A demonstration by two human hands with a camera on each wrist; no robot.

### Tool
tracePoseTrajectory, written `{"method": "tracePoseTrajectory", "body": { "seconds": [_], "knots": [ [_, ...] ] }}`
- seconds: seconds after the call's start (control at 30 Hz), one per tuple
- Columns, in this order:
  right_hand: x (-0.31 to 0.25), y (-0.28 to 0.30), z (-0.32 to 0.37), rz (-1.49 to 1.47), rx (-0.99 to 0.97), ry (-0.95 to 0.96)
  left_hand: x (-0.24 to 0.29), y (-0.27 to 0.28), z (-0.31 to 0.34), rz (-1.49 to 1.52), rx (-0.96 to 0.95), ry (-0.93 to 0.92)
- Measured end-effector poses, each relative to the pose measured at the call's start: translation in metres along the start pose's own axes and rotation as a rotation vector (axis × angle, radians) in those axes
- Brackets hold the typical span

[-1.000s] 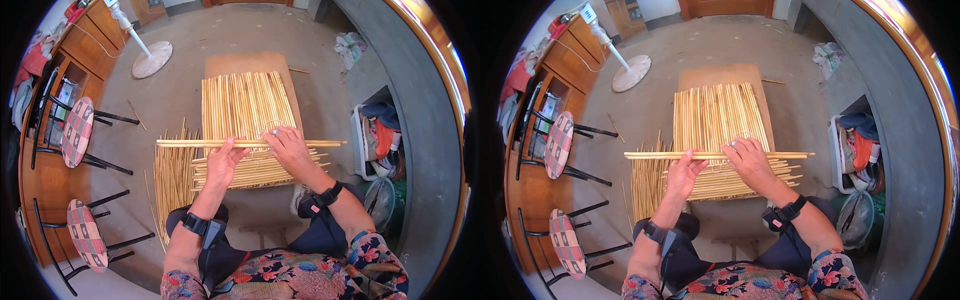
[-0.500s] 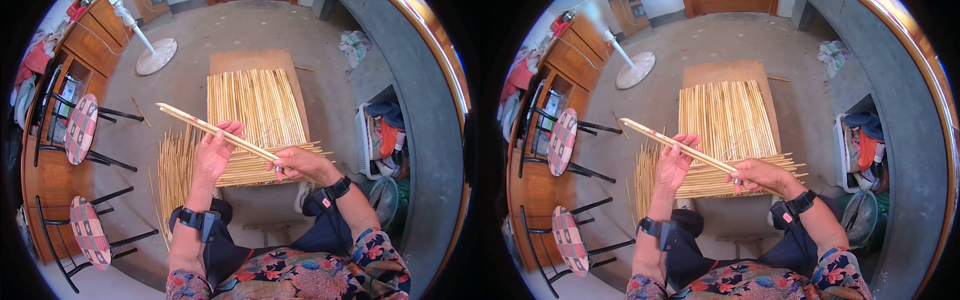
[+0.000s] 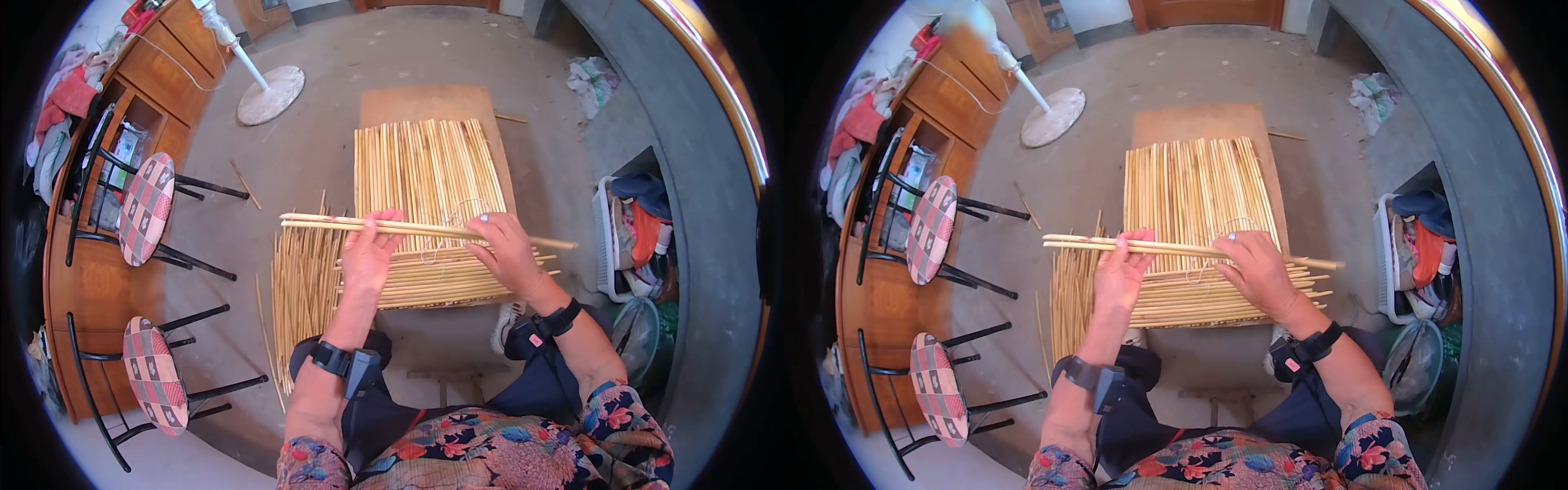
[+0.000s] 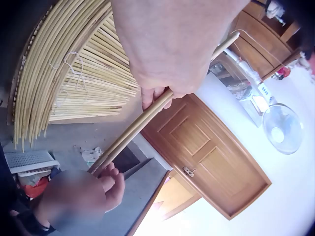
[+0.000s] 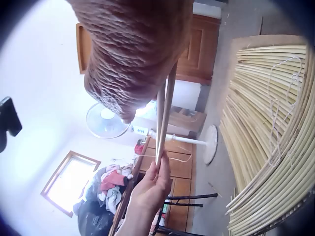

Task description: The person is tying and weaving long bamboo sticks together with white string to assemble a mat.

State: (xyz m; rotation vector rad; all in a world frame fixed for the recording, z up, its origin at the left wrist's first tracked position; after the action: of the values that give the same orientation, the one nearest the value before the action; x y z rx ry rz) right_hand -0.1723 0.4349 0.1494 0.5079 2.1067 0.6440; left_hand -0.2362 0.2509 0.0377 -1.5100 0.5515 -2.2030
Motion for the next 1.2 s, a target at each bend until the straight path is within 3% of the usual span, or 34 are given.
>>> {"method": "tracePoseTrajectory", "body": {
  "seconds": [0.03,0.17,0.23,0.27,0.33,0.37,0.43,0.53,0.93,1.0,1.2],
  "knots": [
    [-0.016,0.011,0.002,-0.024,0.102,0.136,0.005,0.004,-0.001,0.028,0.022,-0.027],
    [-0.010,-0.009,0.022,-0.185,0.056,0.078,0.007,0.018,-0.007,0.096,0.038,-0.055],
    [0.048,-0.039,0.034,-0.500,-0.153,-0.555,0.008,0.021,-0.009,0.125,0.023,-0.061],
    [0.057,-0.039,0.036,-0.483,-0.140,-0.568,0.011,0.023,-0.008,0.141,0.031,-0.083],
    [0.094,-0.055,0.064,-1.299,0.266,-0.998,0.008,0.024,-0.006,0.126,0.044,-0.055],
    [0.096,-0.051,0.061,-1.284,0.278,-0.991,0.008,0.026,-0.006,0.119,0.079,-0.050],
    [0.093,-0.032,0.048,-1.593,0.557,-0.771,0.004,0.022,-0.003,0.133,0.062,-0.019],
    [0.098,-0.034,0.052,-1.595,0.607,-0.779,0.003,0.018,-0.001,0.092,0.051,-0.013],
    [0.116,-0.030,0.063,-1.583,0.685,-0.859,0.012,-0.007,0.009,-0.022,-0.057,-0.076],
    [0.125,-0.032,0.072,-1.578,0.676,-0.875,0.015,-0.015,0.008,-0.094,-0.170,-0.146],
    [0.127,-0.025,0.077,-1.587,0.669,-0.950,0.006,-0.018,0.006,0.026,-0.155,-0.121]
  ]
}}
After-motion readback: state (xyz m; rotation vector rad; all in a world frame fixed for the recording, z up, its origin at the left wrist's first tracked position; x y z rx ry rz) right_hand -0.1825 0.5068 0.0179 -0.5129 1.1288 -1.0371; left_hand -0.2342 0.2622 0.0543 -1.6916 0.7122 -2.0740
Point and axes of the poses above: each hand's wrist, its own z-axis away from the middle knuckle, its own y-axis out of the back of the hand, x = y × z, the point moved 10 cm from there along -z, towards the middle knuckle, and after that the axes turned 11 degrees about -z, right-handed, at the moved point
